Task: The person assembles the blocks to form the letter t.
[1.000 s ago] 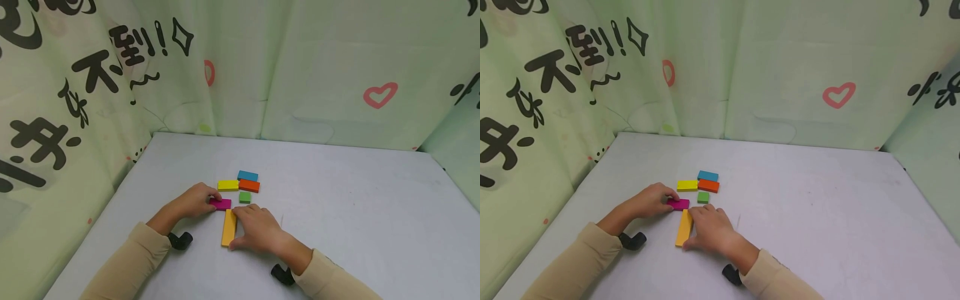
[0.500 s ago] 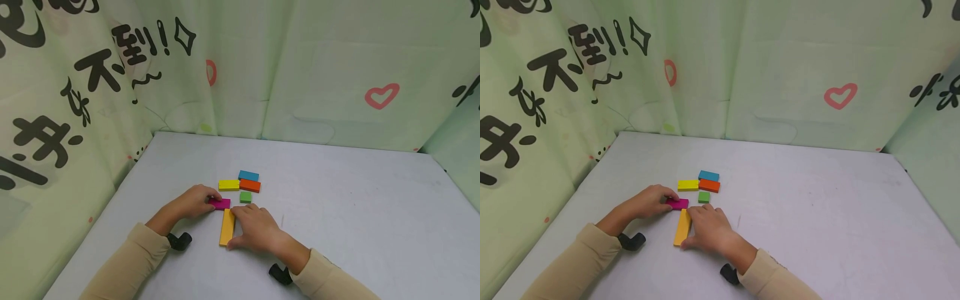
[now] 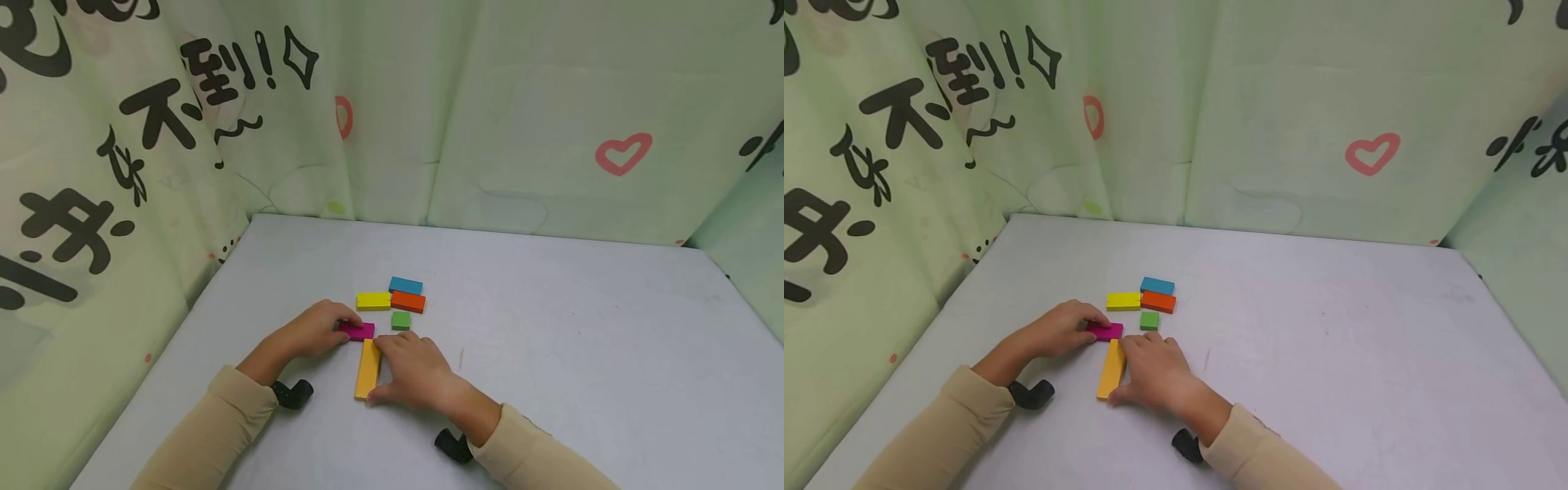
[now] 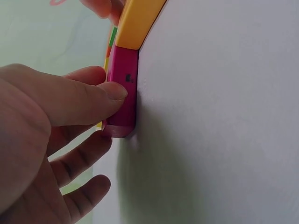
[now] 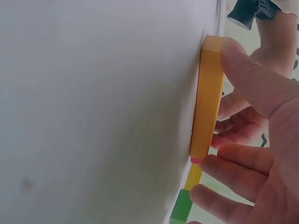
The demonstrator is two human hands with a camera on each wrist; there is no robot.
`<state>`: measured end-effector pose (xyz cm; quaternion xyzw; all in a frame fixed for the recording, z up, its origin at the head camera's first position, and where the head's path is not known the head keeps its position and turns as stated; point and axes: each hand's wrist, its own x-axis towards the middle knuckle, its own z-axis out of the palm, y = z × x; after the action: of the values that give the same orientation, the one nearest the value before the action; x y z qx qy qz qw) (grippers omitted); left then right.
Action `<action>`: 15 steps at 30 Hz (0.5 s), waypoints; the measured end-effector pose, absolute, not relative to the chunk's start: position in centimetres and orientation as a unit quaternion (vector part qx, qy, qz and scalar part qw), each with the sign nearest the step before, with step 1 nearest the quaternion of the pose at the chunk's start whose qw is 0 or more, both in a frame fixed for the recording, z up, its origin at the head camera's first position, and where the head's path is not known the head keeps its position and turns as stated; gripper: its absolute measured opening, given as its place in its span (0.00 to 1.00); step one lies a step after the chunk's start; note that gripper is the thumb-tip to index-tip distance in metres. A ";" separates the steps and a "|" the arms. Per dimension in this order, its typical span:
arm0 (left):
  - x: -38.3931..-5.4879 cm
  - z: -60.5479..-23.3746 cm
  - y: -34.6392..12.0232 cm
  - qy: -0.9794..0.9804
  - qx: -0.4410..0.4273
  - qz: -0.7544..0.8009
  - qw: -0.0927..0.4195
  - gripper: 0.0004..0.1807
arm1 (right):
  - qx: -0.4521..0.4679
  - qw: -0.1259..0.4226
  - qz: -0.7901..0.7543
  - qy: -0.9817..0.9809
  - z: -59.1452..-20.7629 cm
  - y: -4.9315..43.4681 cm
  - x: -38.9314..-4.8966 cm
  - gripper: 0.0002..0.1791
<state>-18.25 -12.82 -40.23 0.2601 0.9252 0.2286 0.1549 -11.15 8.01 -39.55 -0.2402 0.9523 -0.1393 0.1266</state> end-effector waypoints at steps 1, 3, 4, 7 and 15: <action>-18.2 -40.2 -12.9 0.925 0.263 0.228 0.153 0.14 | -0.239 0.127 -0.139 0.953 -39.6 7.9 -11.2 0.48; -18.3 -40.2 -13.0 0.924 0.268 0.227 0.151 0.14 | -0.236 0.127 -0.137 0.954 -39.6 7.8 -11.2 0.48; -18.3 -40.2 -13.0 0.924 0.268 0.227 0.151 0.15 | -0.235 0.127 -0.137 0.954 -39.6 7.7 -11.2 0.48; -18.2 -40.2 -13.1 0.927 0.265 0.221 0.151 0.15 | -0.233 0.126 -0.136 0.955 -39.7 7.5 -11.2 0.48; -18.0 -40.6 -13.2 0.930 0.257 0.220 0.142 0.16 | -0.232 0.121 -0.138 0.955 -39.7 7.3 -11.2 0.47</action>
<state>-18.00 -13.18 -40.60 0.2572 0.9301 0.2202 0.1424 -11.20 7.31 -39.66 -0.2317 0.9554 -0.1375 0.1213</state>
